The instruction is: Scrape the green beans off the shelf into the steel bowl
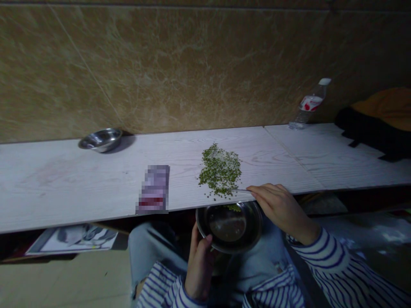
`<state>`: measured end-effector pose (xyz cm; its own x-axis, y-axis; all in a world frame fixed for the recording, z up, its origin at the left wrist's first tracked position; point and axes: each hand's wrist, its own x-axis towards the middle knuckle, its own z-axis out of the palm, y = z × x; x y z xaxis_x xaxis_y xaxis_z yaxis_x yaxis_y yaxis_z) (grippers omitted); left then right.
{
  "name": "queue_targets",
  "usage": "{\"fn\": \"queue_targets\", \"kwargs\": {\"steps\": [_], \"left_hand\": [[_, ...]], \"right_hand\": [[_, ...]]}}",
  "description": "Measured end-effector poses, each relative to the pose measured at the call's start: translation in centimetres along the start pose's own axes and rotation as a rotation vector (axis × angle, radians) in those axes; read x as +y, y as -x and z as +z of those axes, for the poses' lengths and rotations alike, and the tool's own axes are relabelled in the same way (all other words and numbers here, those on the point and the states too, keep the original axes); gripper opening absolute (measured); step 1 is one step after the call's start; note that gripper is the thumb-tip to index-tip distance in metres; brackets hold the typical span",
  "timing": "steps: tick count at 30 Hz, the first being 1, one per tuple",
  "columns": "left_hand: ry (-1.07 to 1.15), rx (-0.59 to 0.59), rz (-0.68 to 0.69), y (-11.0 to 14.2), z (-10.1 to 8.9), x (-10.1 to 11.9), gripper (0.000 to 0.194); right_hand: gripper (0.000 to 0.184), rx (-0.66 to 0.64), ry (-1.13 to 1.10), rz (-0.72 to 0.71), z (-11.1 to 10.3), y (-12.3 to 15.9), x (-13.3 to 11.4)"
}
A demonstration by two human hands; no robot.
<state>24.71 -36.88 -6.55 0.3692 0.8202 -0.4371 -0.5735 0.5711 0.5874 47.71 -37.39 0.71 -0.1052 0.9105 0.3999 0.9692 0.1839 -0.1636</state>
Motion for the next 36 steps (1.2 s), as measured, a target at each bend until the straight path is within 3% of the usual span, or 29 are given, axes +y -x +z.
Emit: {"fn": "queue_targets", "kwargs": {"steps": [21,36], "left_hand": [[-0.010,0.051,-0.015,-0.1,0.0,-0.2,0.065],[0.017,-0.018,0.013,-0.1,-0.4,-0.4,0.060]], "right_hand": [[0.025,-0.045,-0.021,-0.012,0.4,0.5,-1.5],[0.028,-0.032,0.015,-0.005,1.0,-0.9,-2.5]]}}
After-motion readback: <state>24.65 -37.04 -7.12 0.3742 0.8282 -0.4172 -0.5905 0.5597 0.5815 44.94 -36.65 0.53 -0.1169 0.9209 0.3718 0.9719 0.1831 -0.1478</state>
